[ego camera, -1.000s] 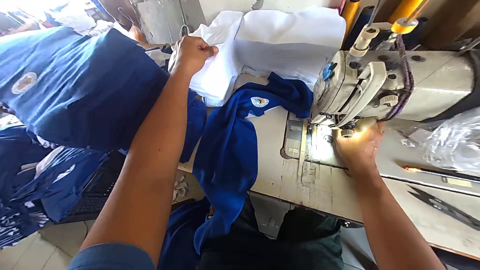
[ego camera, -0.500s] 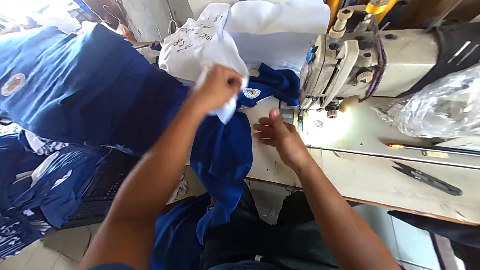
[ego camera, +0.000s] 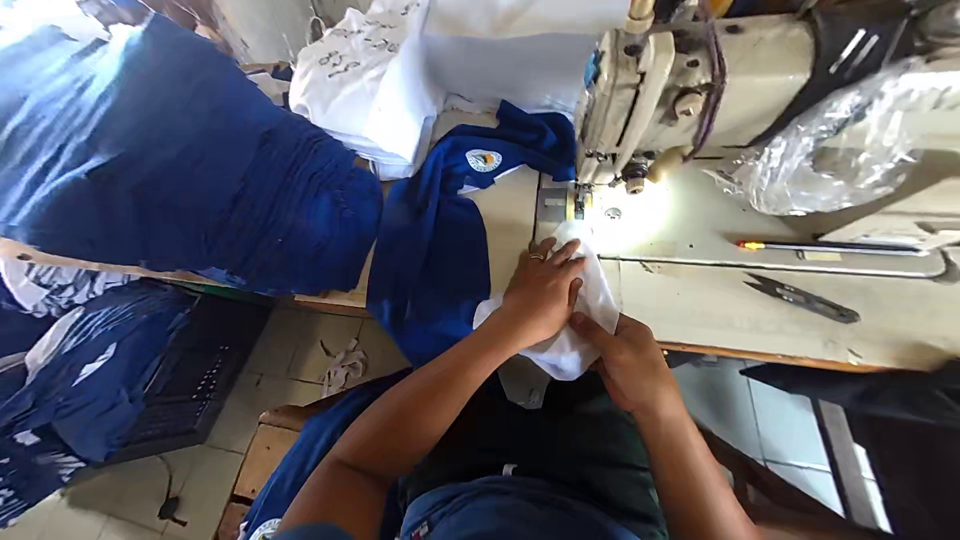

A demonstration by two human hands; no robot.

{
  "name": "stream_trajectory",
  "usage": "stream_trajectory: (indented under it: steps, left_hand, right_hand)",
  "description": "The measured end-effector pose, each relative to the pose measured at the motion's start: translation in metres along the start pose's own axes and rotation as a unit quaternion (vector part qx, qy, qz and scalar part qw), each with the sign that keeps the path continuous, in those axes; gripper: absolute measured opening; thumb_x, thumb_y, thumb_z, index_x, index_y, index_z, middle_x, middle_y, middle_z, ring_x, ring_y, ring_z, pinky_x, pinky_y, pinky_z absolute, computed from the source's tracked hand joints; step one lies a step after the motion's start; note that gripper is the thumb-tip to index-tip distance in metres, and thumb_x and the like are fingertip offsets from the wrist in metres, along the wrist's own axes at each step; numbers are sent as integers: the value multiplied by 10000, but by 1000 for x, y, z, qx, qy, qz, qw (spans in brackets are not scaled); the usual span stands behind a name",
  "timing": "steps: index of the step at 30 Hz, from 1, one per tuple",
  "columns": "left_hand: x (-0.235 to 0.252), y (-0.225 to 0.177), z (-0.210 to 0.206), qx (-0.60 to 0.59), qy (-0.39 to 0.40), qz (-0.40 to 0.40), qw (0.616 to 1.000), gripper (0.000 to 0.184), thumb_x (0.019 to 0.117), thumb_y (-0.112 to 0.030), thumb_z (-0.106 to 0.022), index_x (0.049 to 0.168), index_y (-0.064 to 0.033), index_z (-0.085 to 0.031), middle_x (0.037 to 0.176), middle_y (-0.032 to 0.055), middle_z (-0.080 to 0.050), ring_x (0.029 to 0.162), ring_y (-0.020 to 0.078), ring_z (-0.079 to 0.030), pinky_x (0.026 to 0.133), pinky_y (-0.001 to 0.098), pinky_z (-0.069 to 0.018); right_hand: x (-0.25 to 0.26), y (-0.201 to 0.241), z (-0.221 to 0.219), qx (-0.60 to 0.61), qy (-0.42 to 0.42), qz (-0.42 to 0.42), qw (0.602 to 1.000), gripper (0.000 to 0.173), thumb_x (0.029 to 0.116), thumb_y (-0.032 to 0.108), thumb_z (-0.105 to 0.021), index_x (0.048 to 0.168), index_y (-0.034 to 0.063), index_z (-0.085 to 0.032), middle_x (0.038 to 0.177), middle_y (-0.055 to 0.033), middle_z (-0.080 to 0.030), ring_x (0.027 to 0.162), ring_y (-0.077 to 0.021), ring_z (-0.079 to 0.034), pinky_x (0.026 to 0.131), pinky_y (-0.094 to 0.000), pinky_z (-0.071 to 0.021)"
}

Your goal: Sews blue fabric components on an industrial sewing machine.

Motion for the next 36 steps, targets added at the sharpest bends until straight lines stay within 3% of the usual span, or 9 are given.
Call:
stream_trajectory:
  steps: [4, 10, 12, 15, 18, 21, 28, 32, 36]
  left_hand:
    - [7, 9, -20, 70, 4, -13, 997, 504, 1111, -357, -366, 1581, -193, -439, 1686, 8, -322, 1563, 366, -231, 1168, 733, -194]
    - [-19, 45, -2, 125, -72, 46, 988, 506, 1112, -314, -375, 1606, -207, -398, 1693, 120, -285, 1549, 427, -245, 1148, 766, -189]
    - [-23, 40, 10, 116, -86, 67, 987, 534, 1098, -311, -441, 1610, -172, -383, 1690, 174, -260, 1521, 478, -266, 1145, 748, -235]
    - [-19, 9, 4, 73, -110, 63, 989, 570, 1082, -358, -503, 1547, -35, -431, 1550, 229, -461, 1417, 431, -453, 1129, 609, -394]
    - [-3, -4, -36, 51, -63, -59, 995, 536, 1102, -303, -424, 1542, 2, -439, 1610, 176, -425, 1524, 376, -332, 1245, 586, -221]
    - [15, -3, -45, 13, -36, -214, 976, 479, 1099, -265, -411, 1537, -90, -491, 1582, 59, -495, 1520, 266, -373, 1262, 519, -242]
    - [1, 16, -21, 100, -80, 20, 992, 528, 1115, -337, -352, 1557, -63, -438, 1649, 115, -378, 1540, 340, -312, 1230, 586, -252]
    - [21, 27, -18, 98, -98, 0, 990, 495, 1096, -364, -394, 1484, -105, -558, 1558, 118, -507, 1457, 366, -435, 1187, 575, -319]
    - [38, 36, -17, 121, -111, -10, 986, 451, 1087, -349, -390, 1473, -221, -587, 1545, 72, -519, 1435, 351, -444, 1120, 612, -352]
  right_hand:
    - [-26, -44, 12, -140, -6, 34, 990, 151, 882, 168, -742, 944, 30, -741, 830, -35, -755, 765, -114, -736, 733, -347, -635]
    - [-27, -91, 13, -213, -7, 68, 975, 186, 905, 241, -714, 959, 73, -774, 871, -10, -761, 821, -55, -718, 793, -313, -606]
    - [-28, -94, 10, -198, 24, 88, 976, 188, 926, 233, -717, 981, 62, -773, 898, -11, -767, 848, -44, -722, 822, -290, -606]
    - [-27, -91, 3, -202, 36, 128, 970, 221, 958, 258, -695, 972, 50, -768, 890, -27, -765, 849, -55, -724, 824, -293, -603]
    - [-26, -84, 2, -236, 22, 157, 959, 282, 998, 287, -650, 935, 33, -755, 850, -43, -749, 808, -56, -710, 782, -272, -581]
    - [-26, -85, 5, -253, 26, 146, 956, 265, 989, 283, -655, 949, 42, -759, 841, -35, -744, 782, -44, -697, 758, -264, -575]
    - [-29, -92, 7, -237, 40, 97, 966, 274, 974, 313, -673, 950, 52, -752, 797, -19, -727, 725, -55, -688, 718, -279, -585]
    - [-32, -96, 8, -214, 50, 90, 971, 270, 971, 321, -690, 955, 60, -755, 798, -8, -739, 722, -47, -704, 714, -267, -601]
    - [-32, -95, 8, -182, 49, 86, 978, 251, 978, 306, -693, 971, 64, -760, 815, -1, -753, 732, -52, -721, 716, -266, -620]
Point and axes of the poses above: each hand's wrist, its own x-axis towards the middle knuckle, its own z-axis out of the back of the hand, y = z × x, the point moved 1 cm from there along x, towards the middle knuckle
